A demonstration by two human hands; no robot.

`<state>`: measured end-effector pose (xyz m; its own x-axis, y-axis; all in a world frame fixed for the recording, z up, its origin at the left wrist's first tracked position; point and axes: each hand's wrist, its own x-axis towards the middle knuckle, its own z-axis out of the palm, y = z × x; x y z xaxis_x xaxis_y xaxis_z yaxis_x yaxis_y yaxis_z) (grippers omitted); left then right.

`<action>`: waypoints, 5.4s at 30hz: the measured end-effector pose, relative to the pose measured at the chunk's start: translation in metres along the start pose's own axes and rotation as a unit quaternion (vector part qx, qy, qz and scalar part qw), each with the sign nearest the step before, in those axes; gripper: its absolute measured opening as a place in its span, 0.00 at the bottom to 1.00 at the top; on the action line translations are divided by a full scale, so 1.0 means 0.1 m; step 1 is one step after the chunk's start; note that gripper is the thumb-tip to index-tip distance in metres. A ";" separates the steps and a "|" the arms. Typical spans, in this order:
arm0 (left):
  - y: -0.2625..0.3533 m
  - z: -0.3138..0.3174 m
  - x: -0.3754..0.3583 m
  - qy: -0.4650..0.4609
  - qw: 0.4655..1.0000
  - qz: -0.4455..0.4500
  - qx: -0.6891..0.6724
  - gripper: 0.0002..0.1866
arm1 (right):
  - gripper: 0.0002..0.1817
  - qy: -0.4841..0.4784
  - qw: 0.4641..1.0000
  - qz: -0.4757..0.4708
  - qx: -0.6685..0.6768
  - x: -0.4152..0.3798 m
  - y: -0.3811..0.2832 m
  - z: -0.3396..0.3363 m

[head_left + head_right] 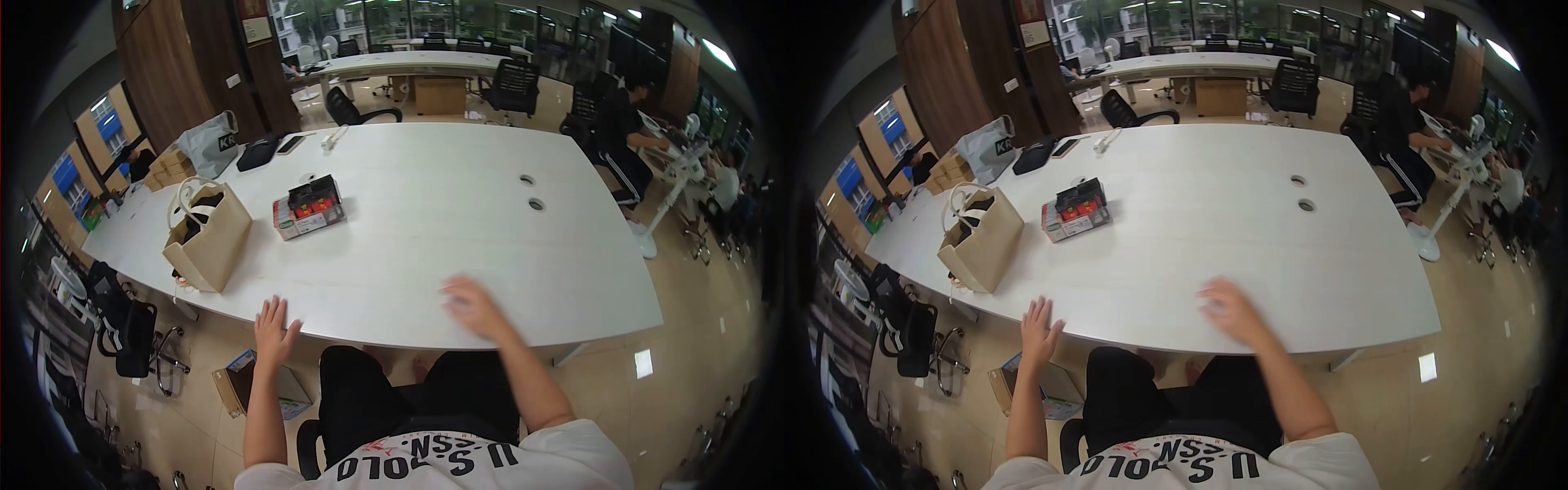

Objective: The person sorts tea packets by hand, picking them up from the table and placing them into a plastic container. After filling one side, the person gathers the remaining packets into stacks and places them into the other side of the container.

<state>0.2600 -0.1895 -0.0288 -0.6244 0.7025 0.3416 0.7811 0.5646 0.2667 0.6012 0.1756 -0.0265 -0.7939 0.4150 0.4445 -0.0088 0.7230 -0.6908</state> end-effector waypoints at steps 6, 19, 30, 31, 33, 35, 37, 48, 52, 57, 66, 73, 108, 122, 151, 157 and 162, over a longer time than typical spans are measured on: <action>-0.70 0.07 -1.11 0.024 0.964 -0.263 -0.022 0.46 | 0.47 0.180 0.739 0.470 -0.449 -1.81 1.21 -2.43; -0.81 0.01 -1.67 -0.037 0.958 -0.280 -0.058 0.42 | 0.55 -0.019 0.971 0.150 -0.185 1.39 0.14 1.35; -1.23 -0.47 -3.18 -0.031 0.857 -0.445 -0.259 0.21 | 0.28 -0.449 0.788 -0.339 0.252 0.53 -3.05 3.21; -1.21 -0.48 -3.24 0.066 0.869 -0.421 -0.251 0.23 | 0.29 -0.469 0.788 -0.315 0.242 0.58 -3.08 3.15; -1.01 -0.52 -3.09 0.261 0.865 -0.367 -0.218 0.26 | 0.25 -0.359 0.840 -0.199 0.355 0.58 -2.82 3.66; -0.02 -1.06 -2.42 0.325 0.897 -0.270 -0.126 0.30 | 0.40 -0.433 0.542 0.226 0.684 0.74 -2.70 3.58; 0.62 -1.22 -1.93 0.346 0.927 -0.081 -0.118 0.38 | 0.63 -0.415 0.422 0.326 0.737 0.81 -2.77 3.47; 0.02 -0.67 -2.03 0.160 0.518 -0.356 -0.761 0.55 | 0.44 -0.339 0.754 -0.260 0.499 0.25 -3.07 2.84; 0.28 -0.98 -1.70 0.151 0.314 0.046 -0.936 0.43 | 0.47 -0.239 0.853 -0.459 0.062 0.05 -2.82 2.63; -0.39 -1.20 -1.58 0.228 0.338 0.090 -0.909 0.30 | 0.27 -0.174 0.942 -0.286 -0.005 0.36 -1.89 1.89; -0.69 -0.48 0.46 0.048 0.878 -0.084 -0.469 0.48 | 0.37 0.178 0.881 0.200 -0.391 -0.44 1.30 -1.37; -1.43 0.03 2.16 -0.071 0.937 -0.079 -0.332 0.76 | 0.54 0.166 0.673 0.562 -0.451 -1.60 1.35 -2.75; -0.61 -1.41 2.24 0.177 0.883 -0.010 -0.435 0.50 | 0.55 -0.293 0.941 -0.167 -0.022 1.88 -1.72 3.23; -0.05 -2.39 1.04 0.223 0.893 -0.048 -0.387 0.49 | 0.16 -0.269 0.882 -0.290 0.257 1.45 -2.77 3.93; -1.77 -1.19 -0.59 0.255 0.860 -0.095 -0.432 0.63 | 0.61 0.062 0.844 0.331 -0.417 2.51 2.10 -0.45; -1.96 -1.15 -0.96 0.249 0.864 -0.116 -0.422 0.63 | 0.63 -0.050 0.920 0.161 -0.355 3.56 1.35 1.26; -1.76 -1.30 -1.21 0.254 0.873 -0.111 -0.401 0.61 | 0.63 -0.138 0.954 0.010 -0.267 3.76 0.29 2.63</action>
<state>0.1991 -0.4305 -0.0002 -0.8374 0.2153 0.5023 0.5205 0.0339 0.8532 0.1426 0.2075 -0.0290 -0.9210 0.3236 0.2168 0.2605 0.9255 -0.2749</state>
